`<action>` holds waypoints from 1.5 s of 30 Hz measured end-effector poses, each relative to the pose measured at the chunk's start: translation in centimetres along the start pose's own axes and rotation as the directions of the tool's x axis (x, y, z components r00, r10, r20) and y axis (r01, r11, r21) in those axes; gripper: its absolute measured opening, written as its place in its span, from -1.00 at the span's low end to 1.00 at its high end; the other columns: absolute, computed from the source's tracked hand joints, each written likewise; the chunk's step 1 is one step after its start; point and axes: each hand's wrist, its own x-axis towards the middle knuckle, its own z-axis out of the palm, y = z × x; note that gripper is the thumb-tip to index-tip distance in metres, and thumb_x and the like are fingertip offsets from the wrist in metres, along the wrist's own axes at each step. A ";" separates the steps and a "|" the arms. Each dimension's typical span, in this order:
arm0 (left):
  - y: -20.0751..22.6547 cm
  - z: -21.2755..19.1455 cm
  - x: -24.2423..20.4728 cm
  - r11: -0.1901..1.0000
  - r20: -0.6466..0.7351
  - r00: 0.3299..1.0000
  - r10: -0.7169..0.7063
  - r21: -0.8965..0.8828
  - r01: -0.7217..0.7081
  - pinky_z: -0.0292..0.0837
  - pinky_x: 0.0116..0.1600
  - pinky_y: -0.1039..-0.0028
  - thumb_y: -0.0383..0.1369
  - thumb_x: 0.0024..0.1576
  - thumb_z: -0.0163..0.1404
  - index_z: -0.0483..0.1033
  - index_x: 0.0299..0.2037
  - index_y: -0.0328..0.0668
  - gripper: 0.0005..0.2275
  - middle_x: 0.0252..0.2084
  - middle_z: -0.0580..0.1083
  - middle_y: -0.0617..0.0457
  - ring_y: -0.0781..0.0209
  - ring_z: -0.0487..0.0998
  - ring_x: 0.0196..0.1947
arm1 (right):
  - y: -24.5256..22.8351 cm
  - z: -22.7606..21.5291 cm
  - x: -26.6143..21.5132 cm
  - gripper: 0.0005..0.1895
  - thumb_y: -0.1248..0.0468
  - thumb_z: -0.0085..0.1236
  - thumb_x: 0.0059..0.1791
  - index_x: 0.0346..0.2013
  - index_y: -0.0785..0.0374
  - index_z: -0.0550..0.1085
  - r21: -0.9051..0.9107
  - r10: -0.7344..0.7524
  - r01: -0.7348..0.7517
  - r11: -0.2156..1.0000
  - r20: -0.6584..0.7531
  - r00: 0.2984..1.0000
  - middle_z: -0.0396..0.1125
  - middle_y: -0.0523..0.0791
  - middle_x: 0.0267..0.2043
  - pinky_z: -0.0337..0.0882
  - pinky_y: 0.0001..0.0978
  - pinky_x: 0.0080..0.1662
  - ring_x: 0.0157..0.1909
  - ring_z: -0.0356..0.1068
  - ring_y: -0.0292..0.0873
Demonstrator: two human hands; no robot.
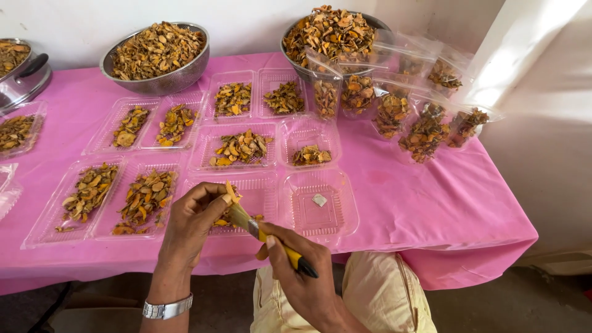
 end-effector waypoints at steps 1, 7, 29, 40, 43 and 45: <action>-0.4 -0.3 0.0 1.000 0.020 1.000 0.017 0.019 -0.017 0.63 -0.12 0.35 -0.46 0.13 0.12 0.63 -0.15 -0.32 -0.87 -0.27 0.55 -0.05 0.17 0.54 -0.23 | 0.3 -0.1 -0.2 -0.63 0.15 -0.02 0.13 0.11 0.31 0.52 -0.003 0.019 -0.020 1.000 -0.020 1.000 0.57 -0.06 -0.37 0.42 -0.54 -0.51 -0.57 0.36 -0.34; 0.6 0.8 -0.2 0.986 -0.024 0.999 0.046 0.159 -0.042 0.50 -0.18 0.49 -0.43 0.19 0.09 0.63 -0.19 -0.22 -0.92 -0.31 0.58 0.04 0.28 0.54 -0.28 | 0.1 0.5 0.9 -0.55 0.12 -0.01 0.12 0.22 0.30 0.43 -0.009 0.046 -0.046 0.999 -0.043 0.998 0.57 -0.07 -0.22 0.47 -0.49 -0.46 -0.58 0.30 -0.32; 0.1 12.8 10.6 0.753 0.187 0.946 0.265 0.573 -0.324 0.38 -0.37 0.35 -0.45 0.09 -0.02 0.52 -0.42 -0.17 -0.92 -0.45 0.58 0.06 0.21 0.55 -0.45 | -1.8 -7.1 -0.7 -0.67 0.32 -0.05 0.10 0.08 0.44 0.50 -0.026 0.008 -0.026 0.999 -0.532 0.847 0.55 0.17 -0.33 0.37 -0.55 -0.49 -0.65 0.31 -0.25; 2.1 6.6 2.7 0.433 0.342 0.916 0.210 0.808 -0.401 0.31 0.08 0.32 -0.41 0.19 0.03 0.46 -0.41 -0.07 -0.88 -0.38 0.54 0.10 0.20 0.50 -0.34 | -1.7 -9.9 -1.5 -0.61 0.20 -0.07 0.11 0.11 0.40 0.49 -0.007 0.089 -0.112 0.994 -0.564 0.821 0.53 0.14 -0.36 0.36 -0.49 -0.47 -0.62 0.20 -0.25; -0.4 3.9 0.8 0.387 0.280 0.959 0.027 0.882 -0.269 0.25 0.01 0.28 -0.20 0.11 0.14 0.59 -0.13 0.03 -0.81 -0.26 0.59 0.14 0.13 0.39 -0.15 | -1.6 -9.3 -1.7 -0.61 0.22 -0.06 0.09 0.09 0.43 0.50 0.072 0.148 -0.130 0.989 -0.546 0.824 0.52 0.18 -0.33 0.35 -0.46 -0.47 -0.59 0.26 -0.23; -1.0 3.5 0.2 0.377 0.282 0.959 0.018 0.887 -0.267 0.25 0.08 0.26 -0.24 0.14 0.09 0.59 -0.17 0.00 -0.86 -0.23 0.57 0.16 0.14 0.36 -0.08 | -1.9 -8.8 -1.8 -0.61 0.19 -0.06 0.10 0.08 0.40 0.51 0.015 0.122 -0.134 0.991 -0.528 0.841 0.53 0.13 -0.36 0.36 -0.52 -0.48 -0.63 0.26 -0.25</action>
